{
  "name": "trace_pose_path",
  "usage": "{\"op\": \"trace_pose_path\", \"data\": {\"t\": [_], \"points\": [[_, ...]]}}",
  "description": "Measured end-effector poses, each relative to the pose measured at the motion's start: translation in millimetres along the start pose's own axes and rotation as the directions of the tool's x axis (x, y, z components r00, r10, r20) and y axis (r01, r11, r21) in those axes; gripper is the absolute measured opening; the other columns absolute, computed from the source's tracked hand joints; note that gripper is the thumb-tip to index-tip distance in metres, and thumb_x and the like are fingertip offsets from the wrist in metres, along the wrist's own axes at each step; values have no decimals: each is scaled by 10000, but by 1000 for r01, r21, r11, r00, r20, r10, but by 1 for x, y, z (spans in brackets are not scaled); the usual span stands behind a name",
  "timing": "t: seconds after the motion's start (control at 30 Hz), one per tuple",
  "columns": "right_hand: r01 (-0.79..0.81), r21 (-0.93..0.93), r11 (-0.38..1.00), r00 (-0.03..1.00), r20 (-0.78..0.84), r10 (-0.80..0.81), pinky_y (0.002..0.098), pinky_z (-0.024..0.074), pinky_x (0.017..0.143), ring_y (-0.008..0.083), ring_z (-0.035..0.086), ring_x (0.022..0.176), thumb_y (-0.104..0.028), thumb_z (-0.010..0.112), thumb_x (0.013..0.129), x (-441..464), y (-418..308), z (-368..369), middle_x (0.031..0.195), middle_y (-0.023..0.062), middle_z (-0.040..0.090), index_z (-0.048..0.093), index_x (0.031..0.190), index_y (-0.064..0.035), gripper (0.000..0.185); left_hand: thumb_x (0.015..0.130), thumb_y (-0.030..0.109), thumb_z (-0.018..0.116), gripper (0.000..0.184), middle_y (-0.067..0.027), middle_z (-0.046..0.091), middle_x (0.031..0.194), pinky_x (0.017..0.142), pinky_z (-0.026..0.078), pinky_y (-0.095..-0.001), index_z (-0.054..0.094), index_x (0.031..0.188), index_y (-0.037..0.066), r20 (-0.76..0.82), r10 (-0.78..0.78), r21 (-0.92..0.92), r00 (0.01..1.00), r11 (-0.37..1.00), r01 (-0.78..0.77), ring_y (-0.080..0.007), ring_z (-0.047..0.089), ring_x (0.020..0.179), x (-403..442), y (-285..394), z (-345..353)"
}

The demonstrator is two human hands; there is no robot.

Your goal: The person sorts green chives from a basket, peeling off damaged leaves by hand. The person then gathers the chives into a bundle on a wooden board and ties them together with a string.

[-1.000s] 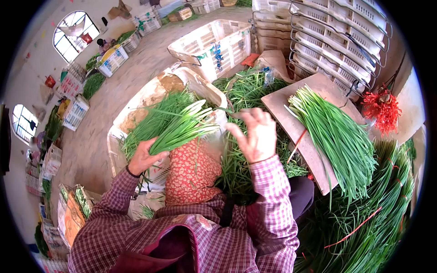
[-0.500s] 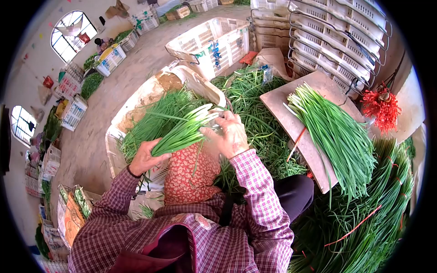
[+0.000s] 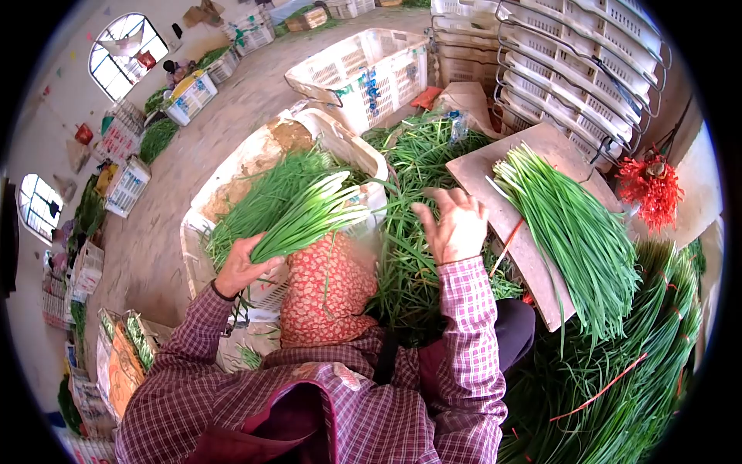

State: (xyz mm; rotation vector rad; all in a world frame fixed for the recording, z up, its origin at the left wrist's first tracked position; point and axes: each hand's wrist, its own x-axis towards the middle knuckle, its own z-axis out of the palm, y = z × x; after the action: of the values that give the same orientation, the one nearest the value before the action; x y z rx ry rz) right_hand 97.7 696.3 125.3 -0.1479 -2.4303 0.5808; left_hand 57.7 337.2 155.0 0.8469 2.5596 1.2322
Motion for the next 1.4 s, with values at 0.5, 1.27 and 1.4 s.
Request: {"op": "trace_pose_path", "data": {"t": [0.5, 1.27, 1.4], "points": [[-144, 779, 610, 980, 196, -18, 330, 492, 655, 225, 620, 718, -179, 716, 818, -5, -62, 31, 877, 123, 652, 682, 895, 9, 206, 838, 145, 716, 403, -115, 707, 964, 777, 507, -282, 592, 1171, -46, 69, -32, -62, 997, 997, 36, -120, 646, 817, 5, 23, 7], [-237, 605, 760, 960, 265, 88, 369, 528, 619, 298, 669, 621, -367, 764, 753, -12, -93, 21, 688, 146, 674, 674, 852, -34, 358, 859, 113, 659, 208, 31, 496, 602, 419, 300, -209, 596, 1033, 17, 141, -254, -443, 957, 848, 290, -36, 403, 447, -1, 31, 14], [-220, 612, 759, 973, 190, 129, 358, 517, 537, 247, 635, 522, -291, 728, 796, -8, -95, 16, 648, 116, 664, 653, 799, -75, 230, 862, 110, 656, 187, 32, 498, 603, 417, 295, -206, 595, 1015, 21, 155, -244, -489, 957, 823, 289, -35, 402, 445, -1, 31, 16]]}}
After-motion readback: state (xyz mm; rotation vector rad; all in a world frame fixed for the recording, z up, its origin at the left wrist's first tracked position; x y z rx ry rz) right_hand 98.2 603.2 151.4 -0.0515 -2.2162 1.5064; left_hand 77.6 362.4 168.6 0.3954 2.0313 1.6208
